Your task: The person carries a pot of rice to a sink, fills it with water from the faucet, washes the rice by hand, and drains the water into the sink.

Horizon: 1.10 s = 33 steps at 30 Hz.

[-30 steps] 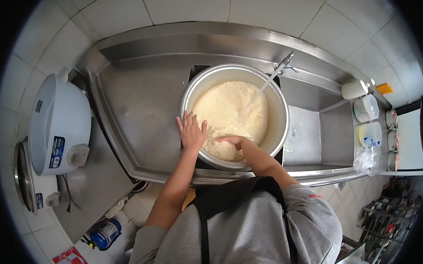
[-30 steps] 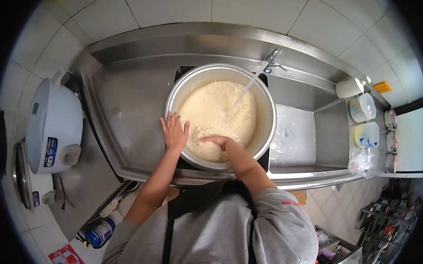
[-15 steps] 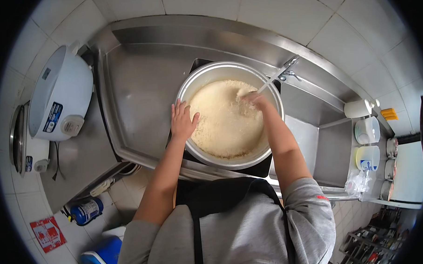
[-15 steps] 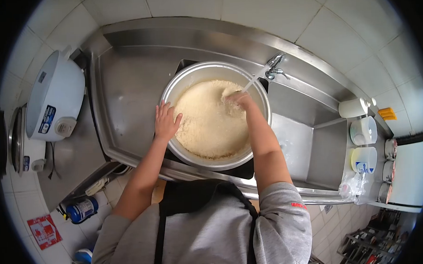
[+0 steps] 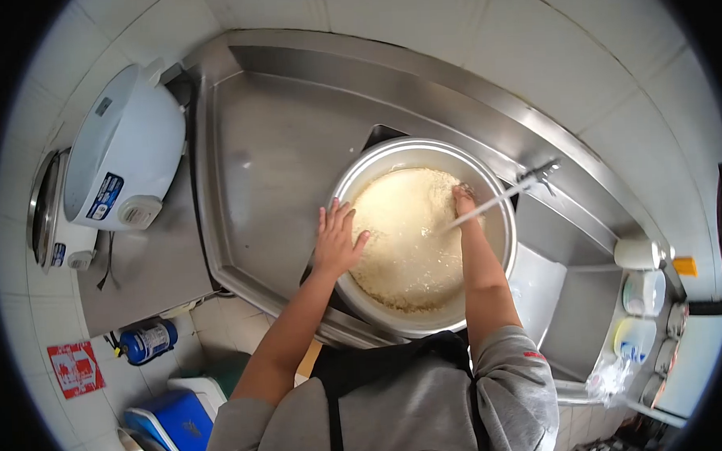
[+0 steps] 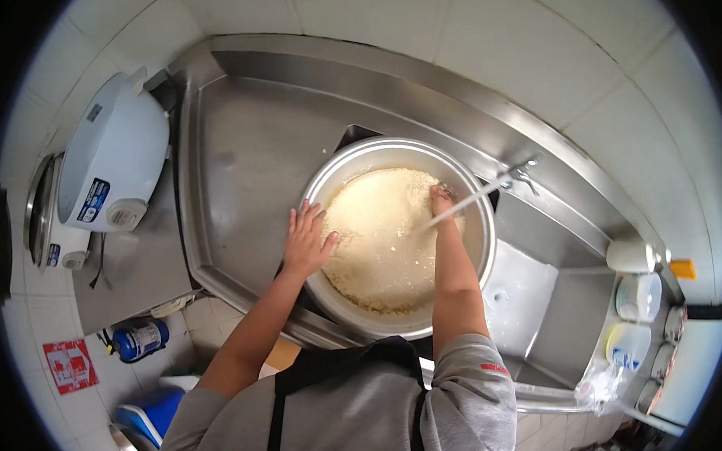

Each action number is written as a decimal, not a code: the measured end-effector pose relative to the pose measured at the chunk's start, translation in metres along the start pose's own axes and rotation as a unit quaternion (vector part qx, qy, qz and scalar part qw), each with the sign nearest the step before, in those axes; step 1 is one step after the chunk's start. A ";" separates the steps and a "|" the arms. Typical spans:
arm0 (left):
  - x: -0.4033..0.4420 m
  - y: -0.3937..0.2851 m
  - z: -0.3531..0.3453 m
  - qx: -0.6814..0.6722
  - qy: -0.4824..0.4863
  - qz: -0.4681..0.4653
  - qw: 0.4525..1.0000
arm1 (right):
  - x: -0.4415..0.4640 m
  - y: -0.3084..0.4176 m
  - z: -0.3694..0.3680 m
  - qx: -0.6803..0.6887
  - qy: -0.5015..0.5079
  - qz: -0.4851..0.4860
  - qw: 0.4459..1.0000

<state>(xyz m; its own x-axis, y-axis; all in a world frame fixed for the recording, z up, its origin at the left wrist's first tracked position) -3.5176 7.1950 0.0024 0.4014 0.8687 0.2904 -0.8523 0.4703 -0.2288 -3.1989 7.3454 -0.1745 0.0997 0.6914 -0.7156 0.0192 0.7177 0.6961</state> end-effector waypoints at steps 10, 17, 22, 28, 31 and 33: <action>0.004 0.001 0.000 -0.007 -0.002 -0.002 1.000 | -0.115 -0.015 -0.144 -0.024 0.243 -0.198 0.949; -0.008 -0.004 -0.003 0.007 -0.002 0.003 1.000 | -0.172 -0.065 -0.104 -0.553 0.364 -0.141 0.736; -0.014 -0.010 -0.002 0.014 0.001 0.019 1.000 | -0.178 -0.084 -0.041 -0.599 0.405 -0.139 0.676; -0.015 -0.008 -0.004 0.018 -0.005 0.021 1.000 | -0.176 0.009 -0.020 -0.328 0.320 -0.155 0.875; -0.016 -0.008 -0.004 0.017 -0.008 0.022 1.000 | -0.169 0.052 -0.020 -0.347 0.152 -0.139 0.915; -0.015 -0.007 -0.005 0.018 -0.006 0.023 1.000 | -0.144 0.051 -0.012 -0.325 0.096 -0.102 0.935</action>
<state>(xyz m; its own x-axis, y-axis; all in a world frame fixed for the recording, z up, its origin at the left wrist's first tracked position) -3.5157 7.1790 -0.0052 0.3580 0.8869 0.2920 -0.8813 0.4242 -0.2081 -3.2240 7.2835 -0.0367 -0.0224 0.4918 -0.8704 -0.5961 0.6924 0.4066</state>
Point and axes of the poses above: each hand's wrist, its own x-axis towards the middle knuckle, its own z-axis out of the back of the hand, y = z × x, the point moved 2 cm from there along x, towards the middle knuckle, and after that the axes turned 15 degrees about -z, right-handed, at the moved point
